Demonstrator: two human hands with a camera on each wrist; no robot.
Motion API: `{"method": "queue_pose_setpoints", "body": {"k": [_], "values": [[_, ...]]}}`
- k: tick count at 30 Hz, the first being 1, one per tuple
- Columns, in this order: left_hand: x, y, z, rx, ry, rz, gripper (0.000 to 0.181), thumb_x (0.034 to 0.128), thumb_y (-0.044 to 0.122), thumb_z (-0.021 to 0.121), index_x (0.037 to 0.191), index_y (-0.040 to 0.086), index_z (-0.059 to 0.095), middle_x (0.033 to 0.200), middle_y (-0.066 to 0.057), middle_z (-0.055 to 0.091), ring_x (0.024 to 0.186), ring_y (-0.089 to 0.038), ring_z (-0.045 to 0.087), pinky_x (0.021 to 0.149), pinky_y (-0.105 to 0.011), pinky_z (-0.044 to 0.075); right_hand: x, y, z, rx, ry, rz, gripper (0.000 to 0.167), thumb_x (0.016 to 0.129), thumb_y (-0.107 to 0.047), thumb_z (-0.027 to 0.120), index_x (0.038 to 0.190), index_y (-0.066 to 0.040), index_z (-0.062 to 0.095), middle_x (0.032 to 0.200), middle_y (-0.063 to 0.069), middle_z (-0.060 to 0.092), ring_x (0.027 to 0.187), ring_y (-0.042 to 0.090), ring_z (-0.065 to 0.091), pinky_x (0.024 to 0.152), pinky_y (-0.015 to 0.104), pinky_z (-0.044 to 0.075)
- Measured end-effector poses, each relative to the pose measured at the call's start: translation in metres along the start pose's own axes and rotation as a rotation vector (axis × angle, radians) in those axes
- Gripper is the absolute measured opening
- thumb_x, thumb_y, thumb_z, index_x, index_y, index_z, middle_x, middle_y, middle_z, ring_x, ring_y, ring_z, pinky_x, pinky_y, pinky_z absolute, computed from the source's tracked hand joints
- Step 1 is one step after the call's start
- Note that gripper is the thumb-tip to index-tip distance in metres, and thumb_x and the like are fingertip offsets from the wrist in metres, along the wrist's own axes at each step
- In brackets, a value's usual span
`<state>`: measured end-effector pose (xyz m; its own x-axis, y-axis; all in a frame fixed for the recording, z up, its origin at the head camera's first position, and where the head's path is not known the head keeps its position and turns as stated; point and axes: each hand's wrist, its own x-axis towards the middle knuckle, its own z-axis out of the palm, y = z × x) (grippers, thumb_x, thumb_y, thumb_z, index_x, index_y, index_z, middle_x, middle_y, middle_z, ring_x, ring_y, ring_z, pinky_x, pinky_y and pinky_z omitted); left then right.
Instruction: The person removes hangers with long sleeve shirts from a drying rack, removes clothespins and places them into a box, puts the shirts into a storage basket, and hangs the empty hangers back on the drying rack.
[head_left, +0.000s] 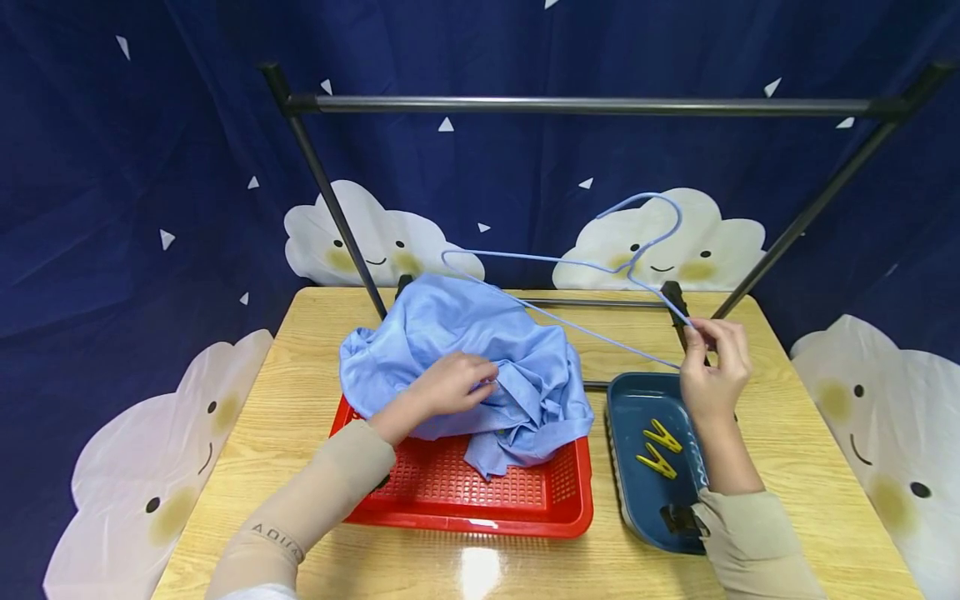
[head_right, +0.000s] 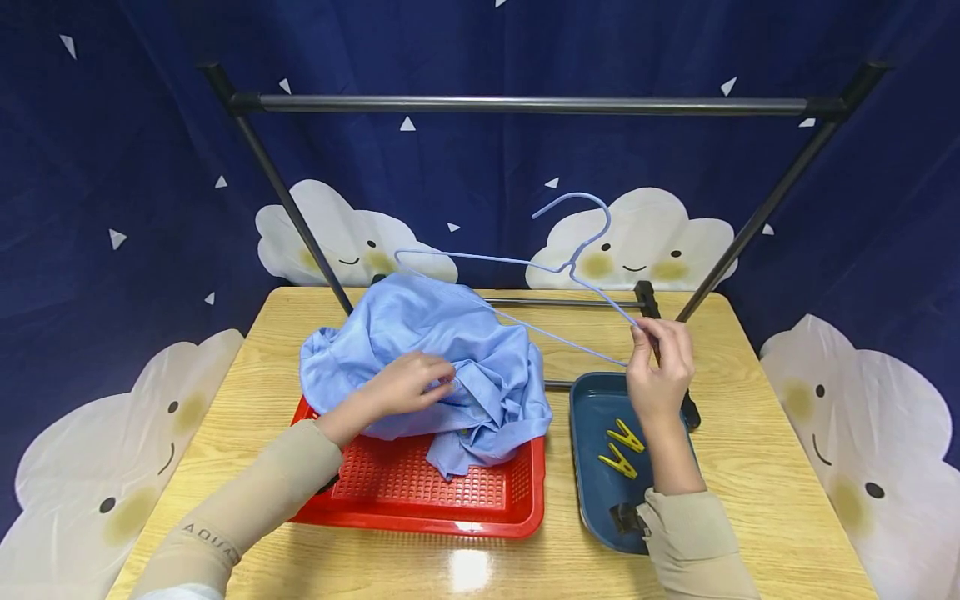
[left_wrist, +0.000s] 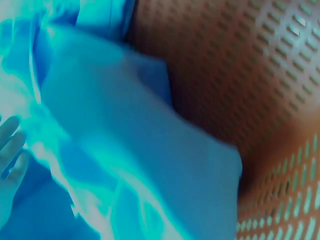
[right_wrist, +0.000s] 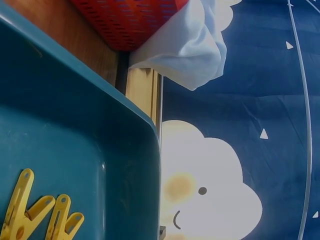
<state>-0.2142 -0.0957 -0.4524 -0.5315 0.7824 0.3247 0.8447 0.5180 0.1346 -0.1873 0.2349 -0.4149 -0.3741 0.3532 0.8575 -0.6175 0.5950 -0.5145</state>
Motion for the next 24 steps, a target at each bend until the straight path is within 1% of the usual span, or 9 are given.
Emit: {"method": "queue_pose_setpoints", "body": {"k": [4,6,8,12,15,18,20,22,24], "values": [[-0.004,-0.018,-0.015,0.099,0.213,-0.053,0.009,0.0828,0.016,0.059,0.076,0.011,0.056,0.072,0.000,0.056,0.069,-0.020,0.056,0.067,-0.036,0.044,0.003,0.002,-0.002,-0.009,0.019,0.006,0.006,0.078,0.010,0.063,0.082,0.014,0.062,0.078,0.017,0.057,0.079,-0.002,0.048,0.069,0.013,0.038],[-0.007,-0.029,-0.022,0.149,0.304,-0.092,0.009,0.0819,0.015,0.058,0.075,0.009,0.055,0.072,-0.001,0.056,0.070,-0.022,0.056,0.067,-0.037,0.042,0.004,0.003,-0.002,-0.010,0.028,0.004,0.005,0.078,0.010,0.063,0.081,0.014,0.062,0.077,0.020,0.056,0.079,-0.002,0.048,0.069,0.013,0.038],[-0.011,-0.041,-0.028,0.224,0.384,-0.133,0.010,0.0812,0.015,0.057,0.075,0.007,0.055,0.071,-0.004,0.055,0.072,-0.025,0.055,0.068,-0.039,0.040,0.005,0.004,-0.002,-0.008,0.041,0.002,0.005,0.077,0.010,0.064,0.081,0.014,0.062,0.077,0.023,0.055,0.079,-0.002,0.048,0.069,0.013,0.039],[-0.021,-0.065,-0.039,0.374,0.542,-0.247,0.009,0.0773,0.012,0.059,0.075,0.005,0.055,0.072,-0.009,0.054,0.073,-0.029,0.052,0.068,-0.042,0.037,0.008,0.002,-0.002,-0.014,0.055,0.006,0.010,0.081,0.005,0.063,0.080,0.014,0.061,0.076,0.021,0.055,0.078,-0.003,0.048,0.069,0.013,0.039],[-0.027,-0.081,-0.047,0.453,0.651,-0.360,0.011,0.0772,0.013,0.060,0.076,0.002,0.055,0.074,-0.012,0.055,0.072,-0.033,0.050,0.066,-0.043,0.036,0.011,-0.002,-0.002,-0.023,0.058,0.008,0.013,0.082,0.002,0.062,0.080,0.015,0.061,0.077,0.011,0.057,0.078,-0.004,0.048,0.069,0.012,0.039],[-0.031,-0.094,-0.056,0.497,0.719,-0.491,0.016,0.0811,0.015,0.056,0.078,0.000,0.053,0.076,-0.016,0.054,0.072,-0.036,0.048,0.065,-0.045,0.033,0.014,-0.002,-0.003,-0.024,0.067,0.008,0.011,0.081,0.004,0.062,0.080,0.015,0.061,0.079,0.003,0.057,0.078,-0.004,0.048,0.069,0.011,0.038],[-0.033,-0.102,-0.062,0.518,0.742,-0.579,0.018,0.0837,0.016,0.053,0.080,-0.001,0.053,0.077,-0.017,0.054,0.072,-0.037,0.048,0.065,-0.046,0.032,0.016,0.001,-0.004,-0.022,0.074,0.004,0.011,0.081,0.004,0.063,0.080,0.014,0.061,0.077,0.004,0.057,0.078,-0.003,0.048,0.069,0.011,0.038],[-0.034,-0.109,-0.068,0.517,0.743,-0.672,0.019,0.0845,0.017,0.054,0.084,-0.002,0.053,0.080,-0.019,0.054,0.074,-0.038,0.048,0.066,-0.047,0.032,0.018,0.005,-0.005,-0.024,0.078,-0.003,0.011,0.081,0.002,0.063,0.080,0.013,0.062,0.076,0.009,0.057,0.079,-0.002,0.048,0.069,0.012,0.038],[-0.035,-0.114,-0.072,0.499,0.714,-0.773,0.022,0.0860,0.019,0.053,0.089,-0.003,0.054,0.085,-0.020,0.055,0.079,-0.039,0.049,0.068,-0.048,0.033,0.020,0.008,-0.006,-0.028,0.080,-0.008,0.010,0.081,0.001,0.063,0.079,0.011,0.063,0.076,0.013,0.057,0.079,-0.001,0.048,0.069,0.013,0.038]]}}
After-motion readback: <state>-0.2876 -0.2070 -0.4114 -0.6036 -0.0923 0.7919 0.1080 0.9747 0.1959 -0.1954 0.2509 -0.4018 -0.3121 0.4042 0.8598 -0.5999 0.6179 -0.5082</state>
